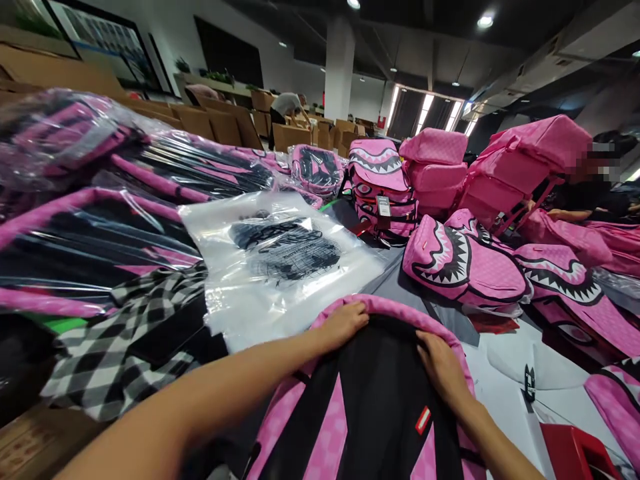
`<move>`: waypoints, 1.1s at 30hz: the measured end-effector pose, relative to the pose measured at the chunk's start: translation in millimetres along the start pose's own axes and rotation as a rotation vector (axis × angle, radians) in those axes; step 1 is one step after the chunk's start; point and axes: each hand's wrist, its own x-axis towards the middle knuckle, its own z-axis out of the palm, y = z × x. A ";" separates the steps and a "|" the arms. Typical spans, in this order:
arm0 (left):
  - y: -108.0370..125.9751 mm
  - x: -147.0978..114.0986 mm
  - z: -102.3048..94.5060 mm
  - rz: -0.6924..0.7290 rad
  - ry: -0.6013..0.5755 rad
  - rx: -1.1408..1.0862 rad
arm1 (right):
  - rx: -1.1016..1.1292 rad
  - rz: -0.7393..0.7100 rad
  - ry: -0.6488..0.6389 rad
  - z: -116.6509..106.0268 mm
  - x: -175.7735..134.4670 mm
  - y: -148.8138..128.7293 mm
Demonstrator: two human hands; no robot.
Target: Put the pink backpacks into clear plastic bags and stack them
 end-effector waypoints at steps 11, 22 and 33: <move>6.6 62.9 4.9 -0.209 0.024 0.011 | -0.431 0.160 -0.074 4.4 85.5 -14.7; 86.0 29.0 2.2 -0.251 -0.220 -0.173 | -0.387 0.261 -0.042 9.9 105.1 -15.4; 80.3 24.4 30.2 -0.238 0.069 -0.168 | -0.184 0.205 -0.302 -53.2 129.3 67.9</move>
